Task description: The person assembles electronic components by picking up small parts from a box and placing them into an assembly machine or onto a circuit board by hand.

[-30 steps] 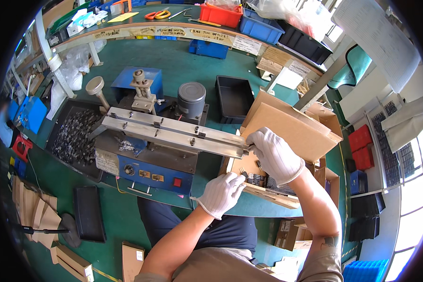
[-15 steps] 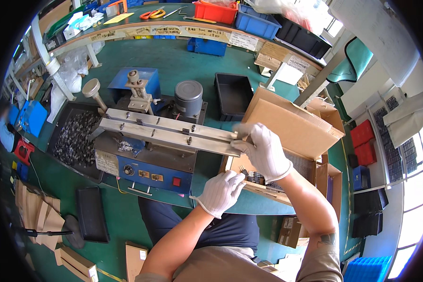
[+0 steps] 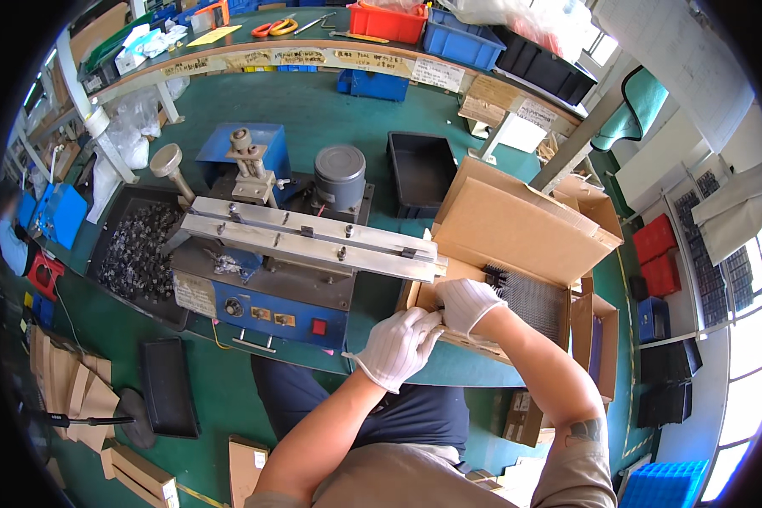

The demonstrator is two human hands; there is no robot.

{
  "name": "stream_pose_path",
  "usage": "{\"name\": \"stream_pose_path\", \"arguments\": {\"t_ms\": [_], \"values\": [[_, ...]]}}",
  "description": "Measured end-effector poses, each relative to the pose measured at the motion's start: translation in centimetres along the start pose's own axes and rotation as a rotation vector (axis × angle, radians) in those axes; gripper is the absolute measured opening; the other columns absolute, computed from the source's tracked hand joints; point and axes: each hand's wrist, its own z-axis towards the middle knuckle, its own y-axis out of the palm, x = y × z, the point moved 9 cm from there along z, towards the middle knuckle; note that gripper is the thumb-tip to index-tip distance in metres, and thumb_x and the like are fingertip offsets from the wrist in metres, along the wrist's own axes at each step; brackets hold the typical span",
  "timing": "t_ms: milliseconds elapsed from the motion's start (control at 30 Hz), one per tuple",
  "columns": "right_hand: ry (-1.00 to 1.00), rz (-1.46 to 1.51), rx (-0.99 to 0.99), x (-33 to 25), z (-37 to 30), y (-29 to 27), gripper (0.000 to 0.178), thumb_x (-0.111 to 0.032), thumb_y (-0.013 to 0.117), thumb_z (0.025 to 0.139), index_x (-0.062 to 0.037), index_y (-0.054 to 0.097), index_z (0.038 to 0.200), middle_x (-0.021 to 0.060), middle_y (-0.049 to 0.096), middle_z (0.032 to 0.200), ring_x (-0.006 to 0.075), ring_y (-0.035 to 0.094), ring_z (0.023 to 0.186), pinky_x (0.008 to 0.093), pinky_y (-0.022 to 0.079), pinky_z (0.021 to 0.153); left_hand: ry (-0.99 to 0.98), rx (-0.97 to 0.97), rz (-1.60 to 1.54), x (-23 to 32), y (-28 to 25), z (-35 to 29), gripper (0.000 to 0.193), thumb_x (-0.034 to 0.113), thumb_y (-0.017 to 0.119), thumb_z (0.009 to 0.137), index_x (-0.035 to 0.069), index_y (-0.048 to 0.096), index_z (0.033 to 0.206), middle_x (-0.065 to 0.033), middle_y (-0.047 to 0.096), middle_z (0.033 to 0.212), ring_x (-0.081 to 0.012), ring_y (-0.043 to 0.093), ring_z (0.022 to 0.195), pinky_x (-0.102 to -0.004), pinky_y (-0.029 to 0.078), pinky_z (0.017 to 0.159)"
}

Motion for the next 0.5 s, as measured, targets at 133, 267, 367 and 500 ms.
{"name": "stream_pose_path", "arguments": {"t_ms": [133,267,367,500], "values": [[0.006,0.045,0.135,-0.1,-0.7,-2.7,0.018,-0.016,0.065,0.095,-0.0013,0.071,0.102,0.0243,0.075,0.096,0.0435,0.075,0.09,0.0487,0.06,0.08,0.016,0.03,-0.017,0.0,-0.2,-0.2,0.019,0.014,0.076,0.094,0.005,0.076,0.11,-0.0105,0.072,0.095,-0.0326,0.072,0.082,-0.0417,0.06,0.073],[-0.06,0.398,0.458,2.0,-2.7,-7.0,0.011,-0.005,0.056,0.101,0.003,0.064,0.099,0.0214,0.071,0.094,0.0364,0.075,0.087,0.0451,0.058,0.078,0.033,0.021,0.007,0.0,-0.2,-0.3,0.021,0.014,0.078,0.093,0.005,0.075,0.111,-0.0101,0.071,0.095,-0.0321,0.072,0.082,-0.0416,0.06,0.072],[-0.128,0.427,0.515,0.9,-4.5,-10.3,0.024,0.005,0.057,0.094,-0.0002,0.069,0.115,0.0162,0.066,0.092,0.0299,0.07,0.086,0.0408,0.057,0.076,0.037,0.023,0.026,0.0,-0.2,-0.3,0.021,0.015,0.079,0.092,0.006,0.074,0.11,-0.0094,0.069,0.095,-0.0318,0.071,0.082,-0.0414,0.06,0.072],[-0.289,0.225,0.573,-1.4,-6.1,-12.4,0.057,0.015,0.06,0.08,-0.009,0.07,0.13,0.0202,0.061,0.099,0.0414,0.066,0.094,0.0481,0.055,0.081,0.033,0.024,0.015,-0.1,-0.1,-0.3,0.021,0.015,0.078,0.092,0.008,0.072,0.111,-0.0088,0.068,0.095,-0.0318,0.071,0.081,-0.0416,0.059,0.071]]}}
